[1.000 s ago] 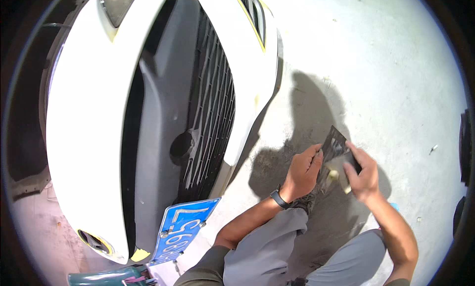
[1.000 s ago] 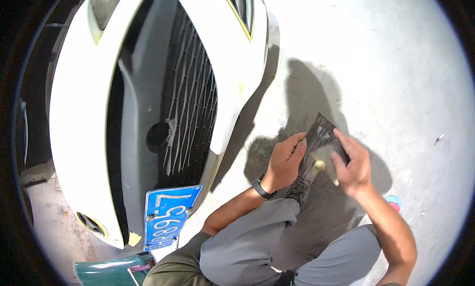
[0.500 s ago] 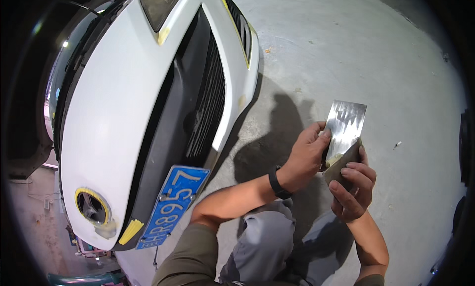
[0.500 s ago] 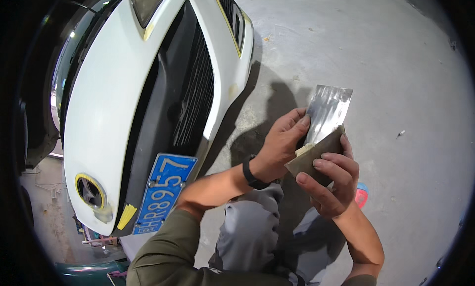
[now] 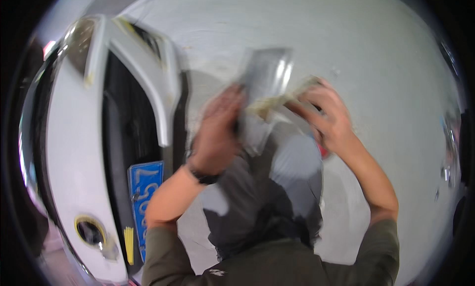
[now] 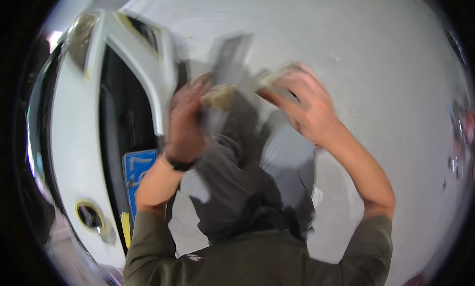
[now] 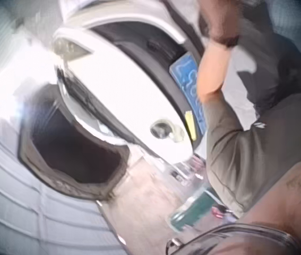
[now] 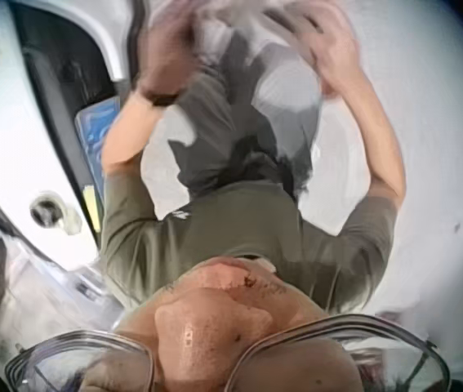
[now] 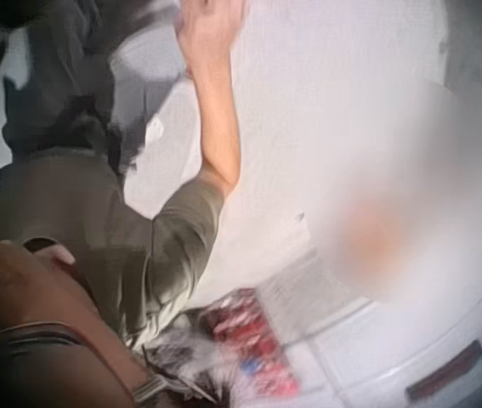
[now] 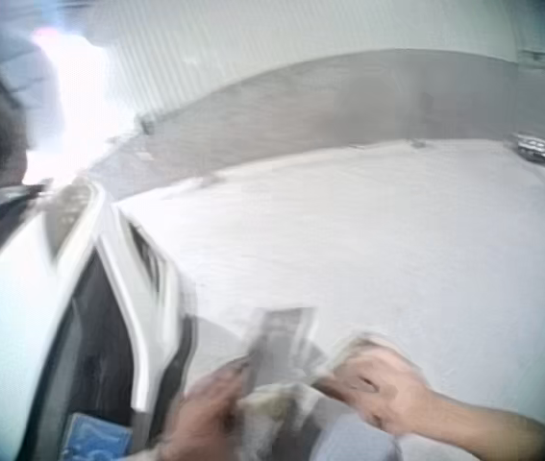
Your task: The person applies body filler to a damaged area on the front bumper of a white car using a putty knife, then sands the area with sandpaper to smooth the surface.
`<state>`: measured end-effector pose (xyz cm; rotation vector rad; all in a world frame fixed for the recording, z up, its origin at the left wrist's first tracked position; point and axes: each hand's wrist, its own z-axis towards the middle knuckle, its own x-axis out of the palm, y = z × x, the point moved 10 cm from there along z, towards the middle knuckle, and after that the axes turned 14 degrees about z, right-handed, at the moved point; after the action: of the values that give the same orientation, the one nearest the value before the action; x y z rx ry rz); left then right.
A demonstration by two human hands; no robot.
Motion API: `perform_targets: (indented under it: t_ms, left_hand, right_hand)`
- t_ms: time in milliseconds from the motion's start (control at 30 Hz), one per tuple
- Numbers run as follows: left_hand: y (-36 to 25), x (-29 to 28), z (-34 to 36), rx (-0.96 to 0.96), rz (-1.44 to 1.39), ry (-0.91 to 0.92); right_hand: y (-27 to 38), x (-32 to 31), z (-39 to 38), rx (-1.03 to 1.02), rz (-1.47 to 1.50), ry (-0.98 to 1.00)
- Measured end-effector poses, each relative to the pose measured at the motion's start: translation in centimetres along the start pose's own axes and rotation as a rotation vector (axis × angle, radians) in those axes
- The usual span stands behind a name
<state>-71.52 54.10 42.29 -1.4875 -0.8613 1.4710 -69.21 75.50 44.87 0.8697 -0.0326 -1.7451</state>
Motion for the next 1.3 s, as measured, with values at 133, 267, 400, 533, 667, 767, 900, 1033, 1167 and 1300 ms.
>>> perform_targets:
  t_ms: [133, 267, 400, 533, 667, 767, 900, 1033, 1167, 1300]
  left_hand:
    - [-0.9, 2.7, 0.1, -0.009, -0.532, 0.146]
    - [0.9, 8.9, -1.3, -0.219, -0.518, 0.311]
    - [1.1, 12.0, -2.9, -0.252, -0.536, 0.439]
    - [1.9, 10.3, -2.0, -0.312, -0.371, 0.327]
    - [0.3, 10.2, 0.5, -0.209, -0.591, 0.358]
    - [1.6, 12.2, 2.2, -0.251, -0.681, 0.402]
    - [3.6, 13.4, 4.0, -0.235, -0.313, 0.357]
    - [6.1, 19.5, 4.3, -0.492, -0.394, 0.611]
    - [5.0, 22.7, 7.9, -0.376, -0.550, 0.619]
    - [6.0, 25.0, 13.5, -0.411, -0.713, 0.631]
  right_hand:
    - [-10.4, -4.0, -5.7, 0.884, 0.742, -0.551]
    - [-10.7, -2.7, -7.8, 0.899, 1.517, -1.100]
    - [-8.9, 2.2, -8.5, 1.056, 1.781, -0.964]
    - [-11.7, 0.3, -13.1, 0.687, 1.562, -0.840]
    - [-19.8, 1.3, -28.7, 1.295, 0.288, -0.420]
    - [-23.6, 7.9, -40.2, 1.588, -0.082, 0.133]
    - [-24.6, 14.0, -47.5, 1.513, -0.270, 0.117]
    - [-25.3, 15.5, -49.8, 1.537, -0.367, 0.285]
    - [-27.0, 12.1, -49.1, 1.626, -0.363, 0.332]
    - [-28.1, 9.0, -46.3, 1.649, -0.307, 0.357]
